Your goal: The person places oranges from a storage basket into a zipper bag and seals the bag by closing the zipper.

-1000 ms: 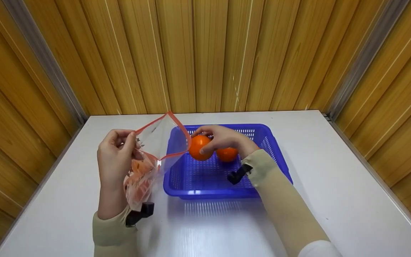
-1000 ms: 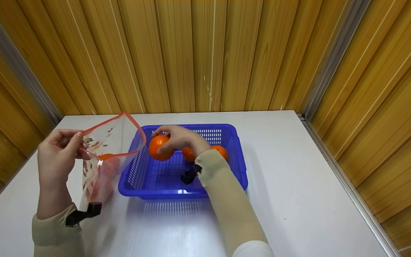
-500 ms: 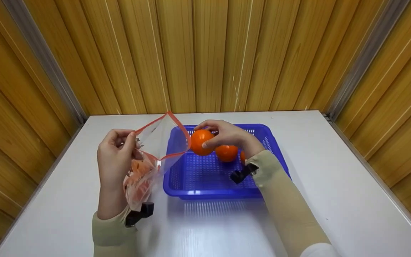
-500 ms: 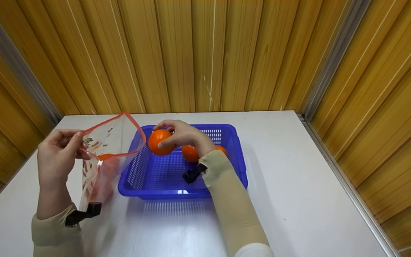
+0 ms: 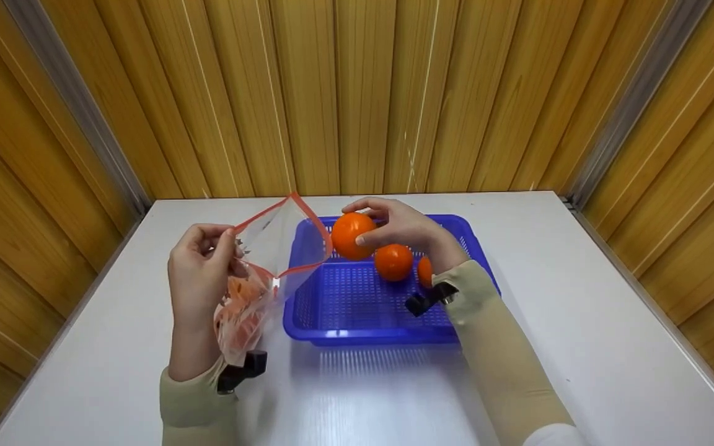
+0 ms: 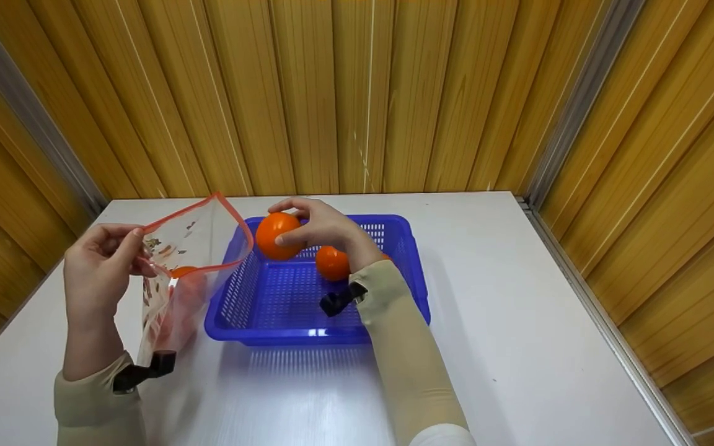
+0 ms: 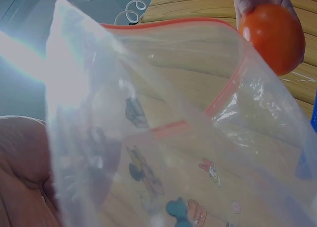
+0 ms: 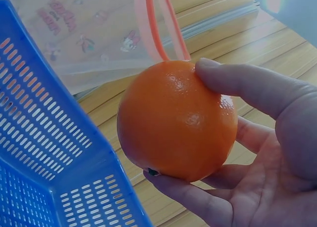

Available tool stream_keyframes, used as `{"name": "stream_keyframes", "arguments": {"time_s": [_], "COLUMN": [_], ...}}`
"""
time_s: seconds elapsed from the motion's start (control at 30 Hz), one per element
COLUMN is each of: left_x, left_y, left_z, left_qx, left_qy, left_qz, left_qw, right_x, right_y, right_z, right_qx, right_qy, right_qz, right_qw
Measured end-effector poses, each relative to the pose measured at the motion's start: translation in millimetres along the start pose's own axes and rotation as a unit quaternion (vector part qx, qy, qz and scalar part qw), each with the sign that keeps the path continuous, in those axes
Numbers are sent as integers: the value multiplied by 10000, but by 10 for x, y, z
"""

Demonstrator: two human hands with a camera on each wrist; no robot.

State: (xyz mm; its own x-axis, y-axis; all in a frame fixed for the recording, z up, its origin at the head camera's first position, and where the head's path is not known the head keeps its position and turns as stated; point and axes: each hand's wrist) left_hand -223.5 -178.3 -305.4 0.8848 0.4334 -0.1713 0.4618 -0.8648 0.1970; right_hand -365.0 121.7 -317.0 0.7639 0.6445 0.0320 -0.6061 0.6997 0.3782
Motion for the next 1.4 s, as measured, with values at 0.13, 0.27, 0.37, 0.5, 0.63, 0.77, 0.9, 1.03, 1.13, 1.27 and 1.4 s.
{"name": "stream_keyframes", "arguments": {"time_s": [0.13, 0.27, 0.37, 0.5, 0.63, 0.77, 0.9, 1.03, 1.13, 1.27, 1.4], "left_x": [4, 3, 2, 5, 7, 3, 2, 4, 5, 7, 11], "left_y": [-4, -7, -9, -15, -15, -16, -16, -16, -18, -19, -17], "left_z": [-8, -15, -12, -4, -1, -1, -7, -11, -14, -21, -26], "left_qx": [-43, -40, 11, 22, -33, -31, -48, -44, -26, -16, -57], "left_qy": [74, 88, -36, -183, -120, -39, 17, 37, 29, 43, 17], "left_qz": [19, 30, 1, -55, -55, -36, -27, -13, 3, 9, -22], "left_qw": [10000, 9999, 10000, 9998, 9999, 10000, 10000, 10000, 10000, 10000, 10000], "right_x": [37, 73, 90, 103, 128, 156, 177, 190, 206, 232, 256], "right_y": [19, 37, 48, 52, 36, 24, 15, -2, -25, -69, -118], "right_z": [27, 78, 109, 133, 172, 227, 272, 312, 355, 419, 484], "right_qx": [-278, -453, -470, -553, -656, -753, -764, -795, -877, -959, -1039], "right_qy": [89, 276, 421, 594, 623, 624, 678, 707, 754, 904, 1076], "right_qz": [-59, -137, -179, -202, -267, -367, -511, -647, -714, -733, -695], "right_qw": [9996, 9985, 9978, 9965, 9955, 9945, 9935, 9922, 9907, 9886, 9863]}}
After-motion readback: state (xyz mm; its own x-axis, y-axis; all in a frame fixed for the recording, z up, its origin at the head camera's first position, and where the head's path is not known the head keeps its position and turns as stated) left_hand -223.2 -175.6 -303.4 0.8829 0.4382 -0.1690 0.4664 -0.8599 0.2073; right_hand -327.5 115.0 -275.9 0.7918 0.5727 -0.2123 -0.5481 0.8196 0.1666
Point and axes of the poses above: each hand's wrist, its own x-axis away from the middle knuckle, its own y-axis out of the back of the hand, z = x × y, and after that the axes turned 5 degrees about y, right-handed
